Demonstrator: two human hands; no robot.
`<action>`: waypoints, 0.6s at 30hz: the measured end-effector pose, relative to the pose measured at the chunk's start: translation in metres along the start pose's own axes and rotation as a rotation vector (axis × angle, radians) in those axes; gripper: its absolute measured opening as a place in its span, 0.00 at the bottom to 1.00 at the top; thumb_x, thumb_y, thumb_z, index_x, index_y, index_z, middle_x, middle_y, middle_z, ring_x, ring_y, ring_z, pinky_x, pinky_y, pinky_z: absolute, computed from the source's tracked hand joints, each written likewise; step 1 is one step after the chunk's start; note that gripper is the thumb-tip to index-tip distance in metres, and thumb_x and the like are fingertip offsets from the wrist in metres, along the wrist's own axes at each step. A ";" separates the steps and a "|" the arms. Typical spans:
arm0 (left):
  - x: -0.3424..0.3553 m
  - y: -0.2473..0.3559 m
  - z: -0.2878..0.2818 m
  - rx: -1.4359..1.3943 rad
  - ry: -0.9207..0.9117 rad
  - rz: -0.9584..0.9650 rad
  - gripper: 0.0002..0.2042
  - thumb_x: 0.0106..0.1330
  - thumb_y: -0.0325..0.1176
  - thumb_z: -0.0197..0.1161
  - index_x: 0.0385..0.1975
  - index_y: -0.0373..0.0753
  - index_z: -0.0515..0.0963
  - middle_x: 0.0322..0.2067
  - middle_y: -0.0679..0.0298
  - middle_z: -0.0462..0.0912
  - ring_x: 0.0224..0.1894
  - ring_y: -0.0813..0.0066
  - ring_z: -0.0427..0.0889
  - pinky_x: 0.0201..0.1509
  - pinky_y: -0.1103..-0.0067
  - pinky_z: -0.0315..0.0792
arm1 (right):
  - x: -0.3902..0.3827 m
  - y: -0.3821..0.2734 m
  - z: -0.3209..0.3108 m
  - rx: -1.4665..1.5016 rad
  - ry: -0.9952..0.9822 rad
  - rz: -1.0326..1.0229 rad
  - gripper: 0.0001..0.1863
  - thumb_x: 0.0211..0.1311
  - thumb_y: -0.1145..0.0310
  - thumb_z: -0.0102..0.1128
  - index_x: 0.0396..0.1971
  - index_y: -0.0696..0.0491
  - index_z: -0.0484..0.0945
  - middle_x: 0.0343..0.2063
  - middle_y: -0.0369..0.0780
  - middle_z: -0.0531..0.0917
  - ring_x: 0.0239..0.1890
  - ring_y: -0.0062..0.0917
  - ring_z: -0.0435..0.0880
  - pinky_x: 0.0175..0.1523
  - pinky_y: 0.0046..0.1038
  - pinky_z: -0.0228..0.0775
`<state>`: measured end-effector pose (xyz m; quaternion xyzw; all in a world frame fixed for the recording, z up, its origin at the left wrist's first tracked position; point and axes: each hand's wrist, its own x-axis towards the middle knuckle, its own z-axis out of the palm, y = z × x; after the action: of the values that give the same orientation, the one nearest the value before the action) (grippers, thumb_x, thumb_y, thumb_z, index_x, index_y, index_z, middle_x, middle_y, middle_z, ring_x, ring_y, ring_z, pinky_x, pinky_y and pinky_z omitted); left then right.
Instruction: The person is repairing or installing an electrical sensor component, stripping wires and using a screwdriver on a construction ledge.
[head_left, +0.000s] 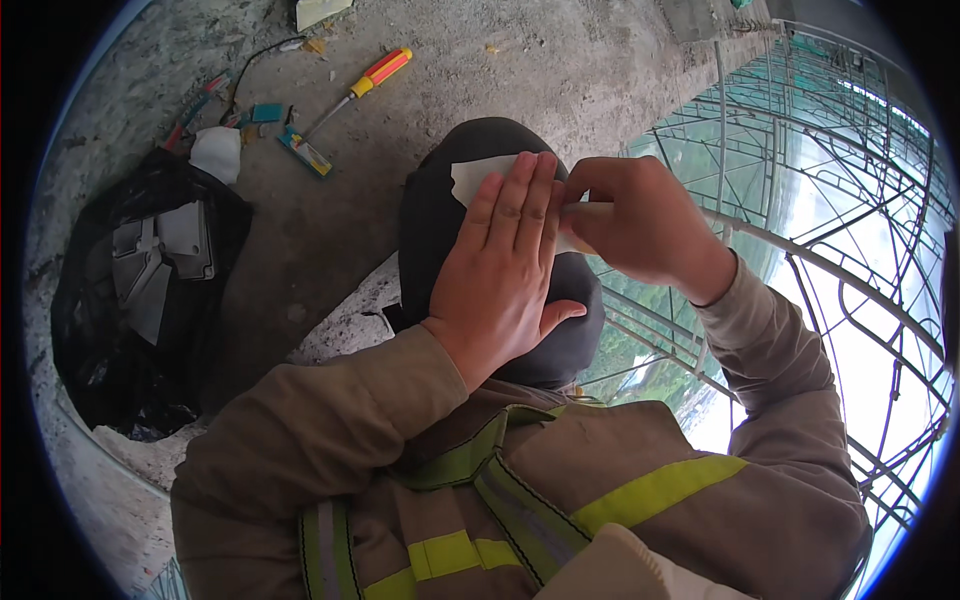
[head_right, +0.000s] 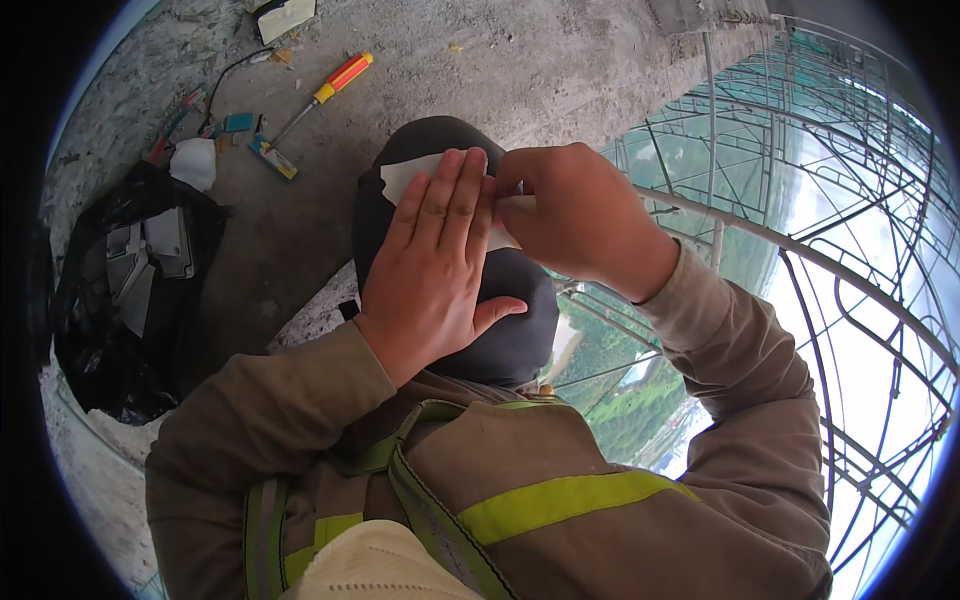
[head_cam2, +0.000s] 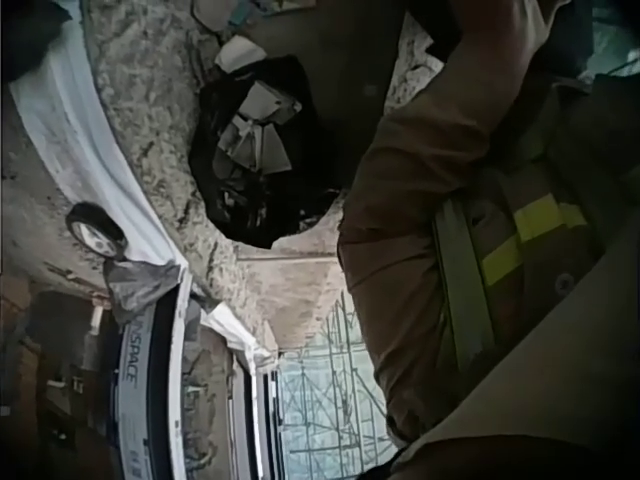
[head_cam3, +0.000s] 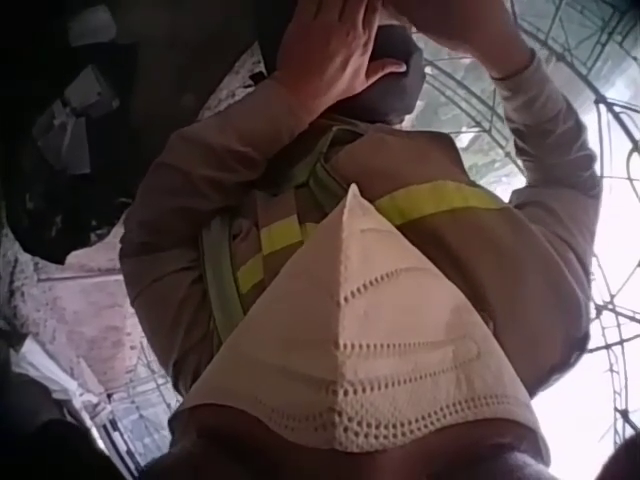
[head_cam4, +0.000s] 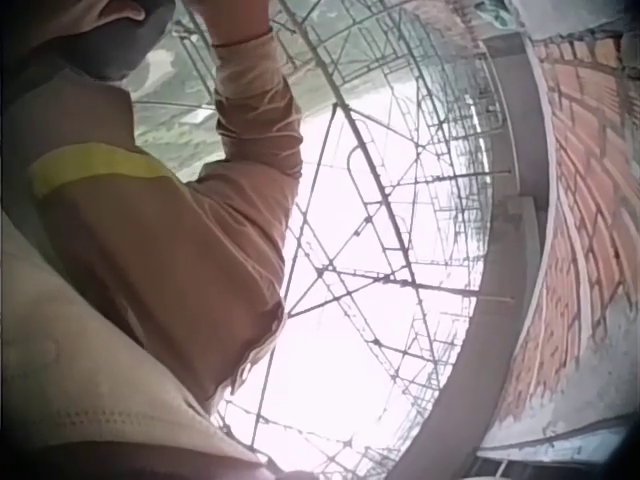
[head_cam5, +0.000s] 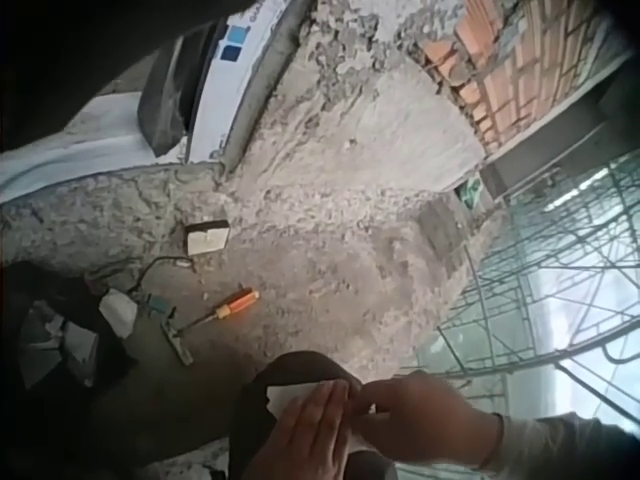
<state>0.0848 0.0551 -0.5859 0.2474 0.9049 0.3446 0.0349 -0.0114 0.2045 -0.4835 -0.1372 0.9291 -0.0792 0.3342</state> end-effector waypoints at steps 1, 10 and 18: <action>0.002 0.000 0.001 0.008 0.001 0.003 0.53 0.61 0.72 0.58 0.72 0.26 0.63 0.78 0.44 0.51 0.81 0.51 0.47 0.83 0.58 0.43 | -0.003 0.001 0.002 -0.052 0.085 -0.063 0.07 0.58 0.69 0.69 0.34 0.55 0.85 0.19 0.39 0.79 0.21 0.33 0.81 0.28 0.32 0.71; 0.012 -0.008 0.002 -0.096 0.042 0.066 0.54 0.60 0.69 0.63 0.74 0.27 0.59 0.77 0.46 0.54 0.82 0.50 0.46 0.83 0.57 0.41 | -0.077 -0.013 -0.056 0.023 -0.160 -0.430 0.17 0.51 0.76 0.75 0.42 0.55 0.82 0.24 0.37 0.82 0.22 0.29 0.82 0.27 0.29 0.67; -0.003 -0.082 -0.028 -0.403 0.234 0.068 0.43 0.64 0.41 0.72 0.76 0.33 0.57 0.74 0.44 0.61 0.77 0.35 0.56 0.78 0.51 0.53 | -0.061 0.012 -0.067 0.304 -0.084 -0.280 0.26 0.54 0.86 0.59 0.55 0.60 0.74 0.44 0.44 0.84 0.46 0.29 0.87 0.55 0.31 0.78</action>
<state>0.0464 -0.0156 -0.6175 0.2242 0.8067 0.5458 -0.0332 -0.0119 0.2383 -0.3986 -0.2163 0.8635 -0.2584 0.3752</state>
